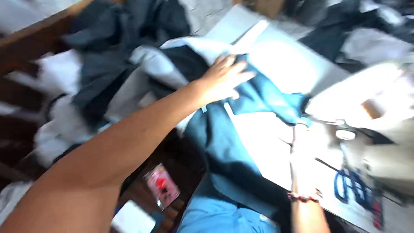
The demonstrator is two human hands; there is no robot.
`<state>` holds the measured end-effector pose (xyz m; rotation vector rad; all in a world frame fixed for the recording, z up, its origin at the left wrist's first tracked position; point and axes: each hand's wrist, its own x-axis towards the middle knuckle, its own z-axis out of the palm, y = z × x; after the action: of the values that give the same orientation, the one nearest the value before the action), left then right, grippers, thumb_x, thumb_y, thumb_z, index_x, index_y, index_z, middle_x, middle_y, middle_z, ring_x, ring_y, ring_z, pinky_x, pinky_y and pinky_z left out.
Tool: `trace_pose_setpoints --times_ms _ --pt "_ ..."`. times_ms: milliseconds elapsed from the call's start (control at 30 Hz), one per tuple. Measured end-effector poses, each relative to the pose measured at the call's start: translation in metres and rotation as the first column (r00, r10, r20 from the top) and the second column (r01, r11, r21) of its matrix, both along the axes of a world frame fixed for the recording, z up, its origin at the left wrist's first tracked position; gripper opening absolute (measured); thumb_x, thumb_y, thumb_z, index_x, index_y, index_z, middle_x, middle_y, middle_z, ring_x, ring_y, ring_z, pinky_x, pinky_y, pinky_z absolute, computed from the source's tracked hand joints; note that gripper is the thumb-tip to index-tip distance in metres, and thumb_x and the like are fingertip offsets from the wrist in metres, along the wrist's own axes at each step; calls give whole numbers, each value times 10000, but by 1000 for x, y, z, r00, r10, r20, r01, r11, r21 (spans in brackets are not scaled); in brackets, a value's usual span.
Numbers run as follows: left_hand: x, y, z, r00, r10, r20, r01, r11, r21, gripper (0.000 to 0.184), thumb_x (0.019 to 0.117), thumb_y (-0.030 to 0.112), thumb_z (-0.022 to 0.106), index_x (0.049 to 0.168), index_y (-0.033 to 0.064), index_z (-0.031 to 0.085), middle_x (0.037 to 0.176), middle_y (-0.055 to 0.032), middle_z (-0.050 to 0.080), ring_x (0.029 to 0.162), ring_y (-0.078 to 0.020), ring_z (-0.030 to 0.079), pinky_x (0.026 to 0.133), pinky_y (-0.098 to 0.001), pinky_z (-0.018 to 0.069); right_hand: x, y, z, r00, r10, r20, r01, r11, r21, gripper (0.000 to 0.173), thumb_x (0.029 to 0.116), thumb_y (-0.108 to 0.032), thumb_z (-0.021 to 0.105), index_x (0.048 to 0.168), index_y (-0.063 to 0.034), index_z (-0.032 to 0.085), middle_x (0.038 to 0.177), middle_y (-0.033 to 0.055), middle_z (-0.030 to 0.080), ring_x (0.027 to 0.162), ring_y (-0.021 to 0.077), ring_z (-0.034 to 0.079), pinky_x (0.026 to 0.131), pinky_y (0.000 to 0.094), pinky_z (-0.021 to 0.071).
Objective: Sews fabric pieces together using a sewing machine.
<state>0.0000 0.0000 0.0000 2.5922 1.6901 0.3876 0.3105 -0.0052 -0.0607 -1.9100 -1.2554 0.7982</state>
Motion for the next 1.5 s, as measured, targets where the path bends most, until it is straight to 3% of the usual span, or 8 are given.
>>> trace_pose_setpoints --times_ms 167,433,633,767,867,1000,1233,1500 --pt "5 -10 -7 988 -145 50 130 964 233 83 910 72 693 892 3 736 842 -201 669 841 -444 659 719 -591 523 2 -1 -2 985 90 -150 -34 941 337 236 967 -20 627 1168 98 593 906 106 613 790 98 573 755 279 509" --pt "-21 -39 17 995 -100 1 86 862 499 232 926 32 585 1035 60 788 1150 -185 732 1274 -535 529 1104 -721 249 33 -79 15 911 204 -360 -149 973 176 576 944 21 601 1420 107 287 727 -6 529 499 5 496 479 171 458" --pt "11 -69 2 998 60 28 -66 879 472 268 915 81 550 1035 50 789 1241 -194 690 1375 -540 433 1122 -819 45 53 -70 22 928 237 286 -322 899 298 246 983 -115 597 1106 67 710 921 175 723 738 214 689 696 366 564" --pt "98 -84 -7 961 -245 130 101 747 657 169 1007 174 537 959 164 699 1132 -43 686 1313 -242 516 1224 -551 144 43 -43 25 886 197 419 -353 873 337 313 957 -211 637 1109 51 716 1026 229 708 855 345 701 734 506 564" --pt "167 -54 -9 807 -545 227 309 717 625 211 931 50 573 878 72 776 929 -90 779 1049 -258 732 1070 -468 485 31 -28 38 824 335 457 -419 903 93 407 918 -149 667 1268 57 651 1182 292 654 1025 470 662 830 649 507" --pt "208 -10 -33 838 -433 331 277 862 425 134 884 21 599 897 -16 727 812 -144 695 836 -306 710 951 -514 527 29 -17 36 820 330 468 -426 898 113 257 925 30 634 1171 35 710 1099 277 696 1006 479 675 840 664 504" --pt "208 -13 -40 979 47 198 -27 994 -102 221 1026 176 573 1048 38 744 921 -153 687 916 -361 648 788 -522 464 47 11 34 960 268 78 -251 951 -178 232 1063 -132 549 1076 69 664 671 90 572 484 94 498 500 246 460" --pt "217 -11 -48 979 -87 187 88 996 5 290 888 -20 665 1169 6 731 1014 -176 693 975 -365 651 822 -513 481 46 12 36 978 200 -64 -210 949 -236 172 1049 -121 564 1025 36 628 634 51 544 450 67 484 465 212 445"
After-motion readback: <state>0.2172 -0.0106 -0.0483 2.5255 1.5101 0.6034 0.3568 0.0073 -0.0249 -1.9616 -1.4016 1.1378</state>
